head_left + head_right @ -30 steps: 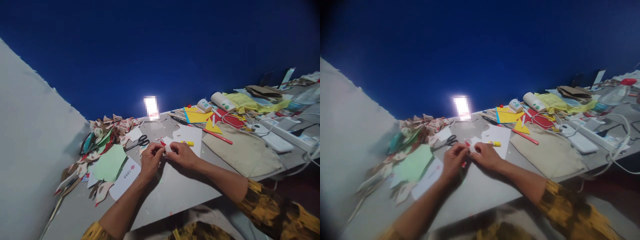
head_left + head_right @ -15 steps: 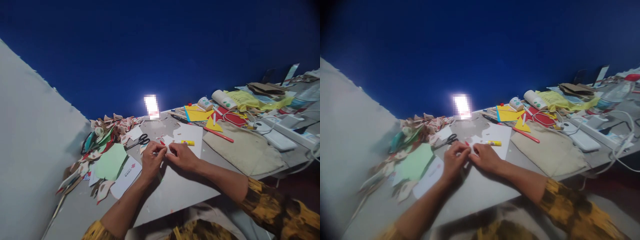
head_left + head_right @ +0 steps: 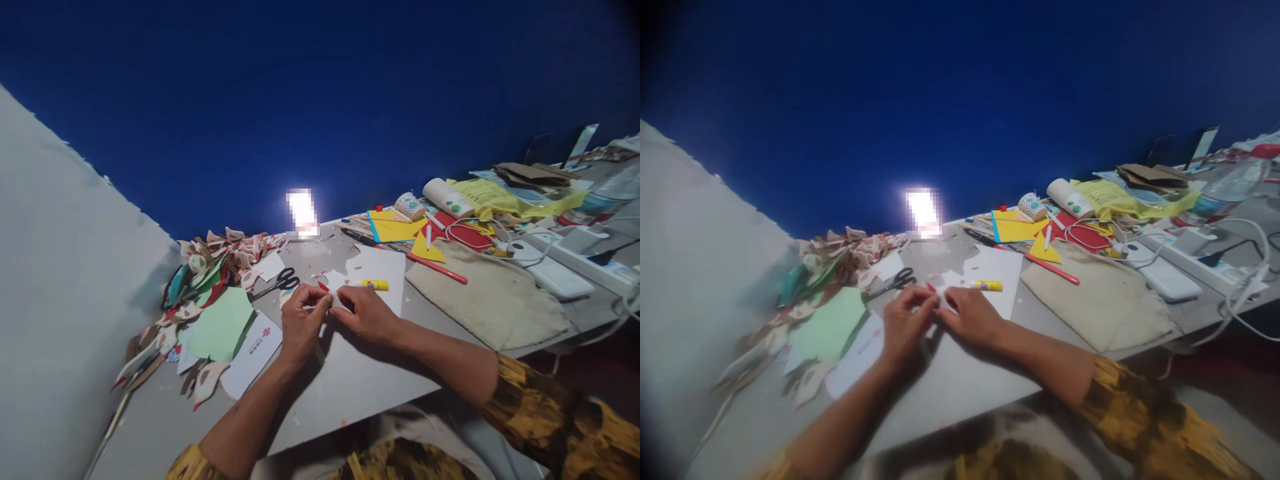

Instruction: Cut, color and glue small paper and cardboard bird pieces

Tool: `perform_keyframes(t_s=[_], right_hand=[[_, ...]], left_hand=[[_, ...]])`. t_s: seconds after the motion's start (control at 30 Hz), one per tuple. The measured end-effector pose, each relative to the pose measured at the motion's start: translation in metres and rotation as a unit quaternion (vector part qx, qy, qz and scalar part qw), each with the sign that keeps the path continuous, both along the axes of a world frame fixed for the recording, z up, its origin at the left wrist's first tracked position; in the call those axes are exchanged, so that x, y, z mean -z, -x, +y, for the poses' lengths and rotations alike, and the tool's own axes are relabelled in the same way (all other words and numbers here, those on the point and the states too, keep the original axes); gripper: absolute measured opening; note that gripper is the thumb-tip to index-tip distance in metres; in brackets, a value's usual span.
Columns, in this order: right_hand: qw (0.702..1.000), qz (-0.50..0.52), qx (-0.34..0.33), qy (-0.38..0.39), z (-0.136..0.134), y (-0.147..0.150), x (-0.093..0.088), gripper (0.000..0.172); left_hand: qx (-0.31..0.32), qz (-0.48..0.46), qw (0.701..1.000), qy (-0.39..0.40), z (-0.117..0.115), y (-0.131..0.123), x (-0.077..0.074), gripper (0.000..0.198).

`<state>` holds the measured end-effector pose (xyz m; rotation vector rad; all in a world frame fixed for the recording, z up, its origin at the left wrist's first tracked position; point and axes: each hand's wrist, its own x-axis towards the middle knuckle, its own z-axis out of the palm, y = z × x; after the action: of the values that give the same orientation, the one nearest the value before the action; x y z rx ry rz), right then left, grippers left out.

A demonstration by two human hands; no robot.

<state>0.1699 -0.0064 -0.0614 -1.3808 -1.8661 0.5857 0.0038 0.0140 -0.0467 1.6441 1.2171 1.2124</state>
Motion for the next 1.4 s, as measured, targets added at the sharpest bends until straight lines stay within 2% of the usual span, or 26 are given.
perform_keyframes(t_s=[0.2, 0.37, 0.7, 0.87, 1.23, 1.4], right_hand=[[1.0, -0.007, -0.01, -0.012, -0.001, 0.0, -0.001, 0.025], [1.0, 0.013, 0.008, 0.001, -0.002, 0.0, -0.006, 0.033], [0.998, 0.053, 0.034, 0.016, 0.0, -0.003, -0.008, 0.036], [0.996, 0.078, 0.043, 0.025, 0.002, -0.005, -0.008, 0.038], [0.997, 0.055, 0.049, 0.03, 0.002, -0.006, -0.011, 0.033], [0.996, 0.029, 0.066, 0.047, 0.003, -0.007, -0.013, 0.029]], left_hand=[[-0.004, -0.028, 0.998, 0.054, 0.0, -0.001, -0.002, 0.004], [0.001, -0.108, 0.989, 0.097, -0.001, -0.002, 0.002, 0.009], [0.032, -0.263, 0.933, 0.244, 0.001, -0.004, 0.001, 0.025], [0.052, -0.23, 0.936, 0.261, 0.002, 0.0, 0.001, 0.025], [0.08, -0.08, 0.98, 0.161, 0.001, 0.0, -0.008, 0.011], [0.085, -0.077, 0.982, 0.151, 0.003, 0.001, -0.009, 0.011]])
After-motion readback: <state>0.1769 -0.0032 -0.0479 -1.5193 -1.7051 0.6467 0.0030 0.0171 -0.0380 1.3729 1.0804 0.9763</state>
